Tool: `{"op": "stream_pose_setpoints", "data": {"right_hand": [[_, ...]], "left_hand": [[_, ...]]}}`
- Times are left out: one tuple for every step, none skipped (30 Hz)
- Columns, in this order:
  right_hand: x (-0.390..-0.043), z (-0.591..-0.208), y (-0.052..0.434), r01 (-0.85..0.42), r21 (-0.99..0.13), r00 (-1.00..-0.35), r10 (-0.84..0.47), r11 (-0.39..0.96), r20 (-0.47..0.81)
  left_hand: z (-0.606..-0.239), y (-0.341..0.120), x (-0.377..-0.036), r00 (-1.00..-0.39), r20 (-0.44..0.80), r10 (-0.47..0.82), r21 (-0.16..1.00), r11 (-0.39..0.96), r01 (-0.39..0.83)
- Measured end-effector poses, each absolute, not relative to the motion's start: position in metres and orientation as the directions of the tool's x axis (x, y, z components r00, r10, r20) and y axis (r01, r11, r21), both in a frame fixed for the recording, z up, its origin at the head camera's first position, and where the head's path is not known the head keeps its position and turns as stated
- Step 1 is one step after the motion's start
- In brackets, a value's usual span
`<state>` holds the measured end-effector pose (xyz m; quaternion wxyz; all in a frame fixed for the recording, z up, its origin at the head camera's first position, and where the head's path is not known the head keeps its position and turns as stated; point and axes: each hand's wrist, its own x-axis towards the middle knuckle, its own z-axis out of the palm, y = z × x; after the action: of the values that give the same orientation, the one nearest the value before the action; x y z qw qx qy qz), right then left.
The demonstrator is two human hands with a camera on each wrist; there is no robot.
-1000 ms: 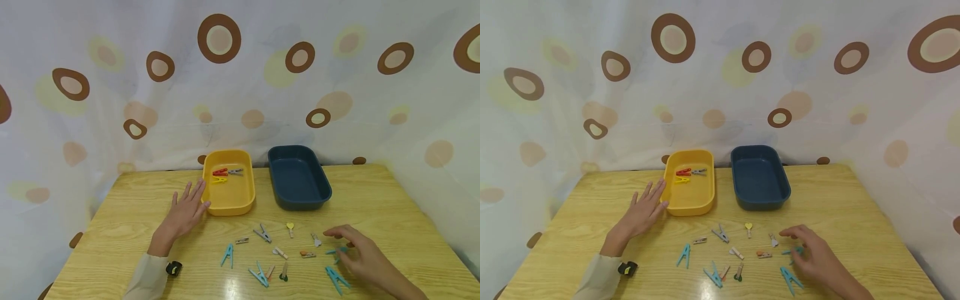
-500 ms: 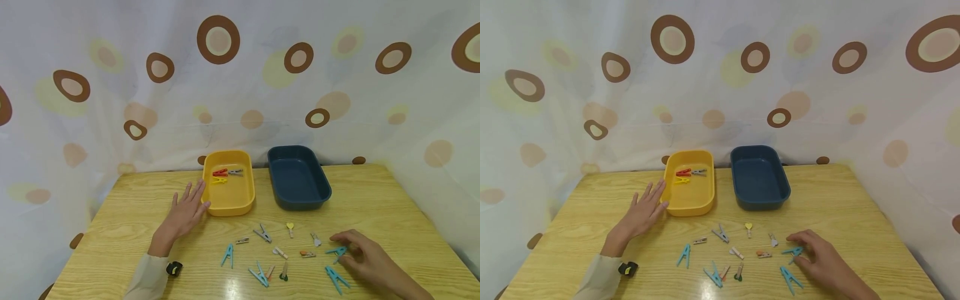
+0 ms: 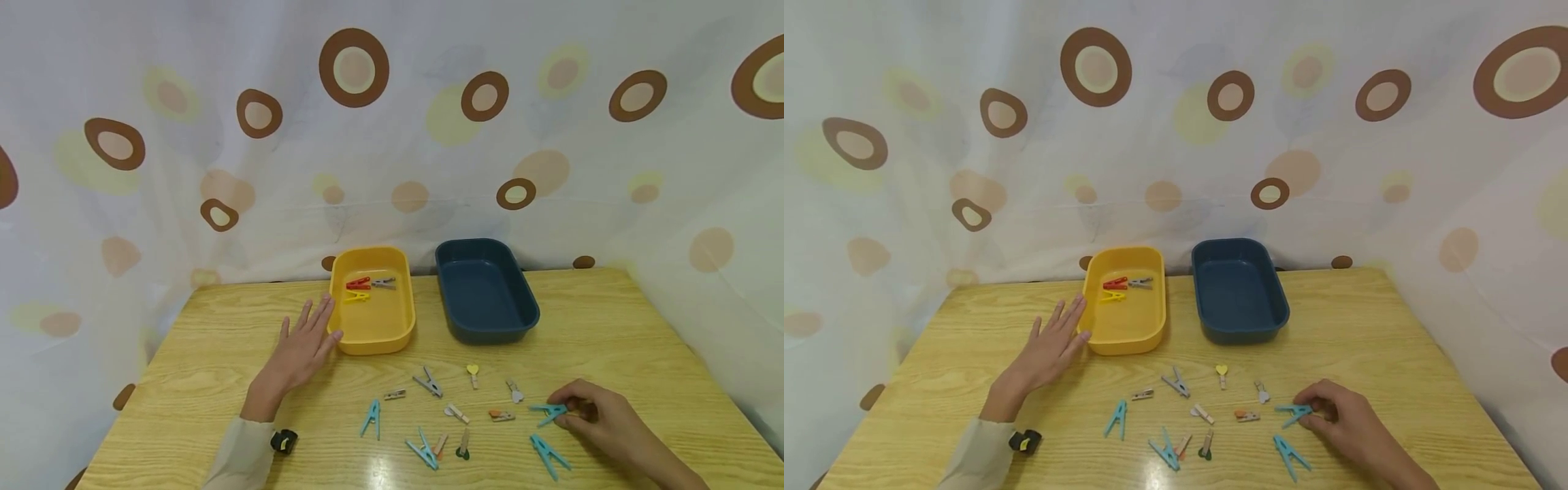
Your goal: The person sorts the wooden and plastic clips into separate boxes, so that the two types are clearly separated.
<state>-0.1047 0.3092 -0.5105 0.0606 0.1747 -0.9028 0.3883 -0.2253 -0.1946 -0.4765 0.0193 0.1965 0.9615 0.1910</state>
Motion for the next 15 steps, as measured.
{"op": "stream_pose_setpoints", "data": {"right_hand": [[-0.105, -0.511, 0.309, -0.368, -0.678, -0.929, -0.273, 0.637, 0.248], [-0.105, -0.511, 0.309, -0.372, -0.675, -0.928, -0.276, 0.637, 0.251], [-0.105, -0.511, 0.309, -0.373, -0.674, -0.927, -0.276, 0.637, 0.253], [-0.105, -0.511, 0.309, -0.371, -0.674, -0.928, -0.273, 0.639, 0.253], [-0.105, -0.511, 0.309, -0.369, -0.673, -0.929, -0.268, 0.641, 0.254], [-0.104, -0.511, 0.308, -0.366, -0.673, -0.931, -0.263, 0.643, 0.255], [-0.104, -0.511, 0.308, -0.36, -0.672, -0.933, -0.256, 0.647, 0.253], [-0.104, -0.51, 0.307, -0.356, -0.67, -0.934, -0.25, 0.651, 0.254], [-0.104, -0.509, 0.306, -0.354, -0.668, -0.935, -0.244, 0.654, 0.257], [-0.104, -0.509, 0.305, -0.352, -0.666, -0.936, -0.241, 0.657, 0.258], [-0.104, -0.508, 0.304, -0.352, -0.667, -0.936, -0.238, 0.657, 0.26], [-0.104, -0.506, 0.303, -0.351, -0.668, -0.936, -0.235, 0.657, 0.261], [-0.104, -0.505, 0.302, -0.351, -0.669, -0.936, -0.234, 0.655, 0.263], [-0.104, -0.504, 0.3, -0.354, -0.669, -0.935, -0.232, 0.653, 0.267], [-0.105, -0.503, 0.299, -0.354, -0.671, -0.935, -0.231, 0.651, 0.27]], "left_hand": [[-0.477, -0.195, -0.225, -0.922, 0.035, 0.385, 0.376, 0.85, 0.369], [-0.477, -0.195, -0.225, -0.923, 0.035, 0.384, 0.376, 0.85, 0.368], [-0.477, -0.195, -0.225, -0.923, 0.034, 0.384, 0.377, 0.85, 0.368], [-0.477, -0.194, -0.225, -0.922, 0.036, 0.384, 0.379, 0.849, 0.369], [-0.477, -0.194, -0.225, -0.923, 0.039, 0.384, 0.38, 0.848, 0.369], [-0.477, -0.194, -0.225, -0.922, 0.041, 0.384, 0.38, 0.848, 0.37], [-0.478, -0.194, -0.225, -0.922, 0.044, 0.384, 0.379, 0.848, 0.371], [-0.478, -0.195, -0.225, -0.922, 0.045, 0.385, 0.377, 0.848, 0.372], [-0.478, -0.195, -0.224, -0.922, 0.048, 0.385, 0.375, 0.848, 0.374], [-0.478, -0.195, -0.224, -0.922, 0.049, 0.385, 0.372, 0.849, 0.374], [-0.478, -0.195, -0.224, -0.922, 0.05, 0.384, 0.371, 0.85, 0.374], [-0.477, -0.195, -0.224, -0.922, 0.048, 0.384, 0.369, 0.851, 0.373], [-0.477, -0.195, -0.224, -0.923, 0.048, 0.383, 0.367, 0.852, 0.373], [-0.476, -0.195, -0.223, -0.923, 0.048, 0.382, 0.366, 0.853, 0.372], [-0.476, -0.195, -0.223, -0.923, 0.051, 0.382, 0.367, 0.852, 0.373]]}}
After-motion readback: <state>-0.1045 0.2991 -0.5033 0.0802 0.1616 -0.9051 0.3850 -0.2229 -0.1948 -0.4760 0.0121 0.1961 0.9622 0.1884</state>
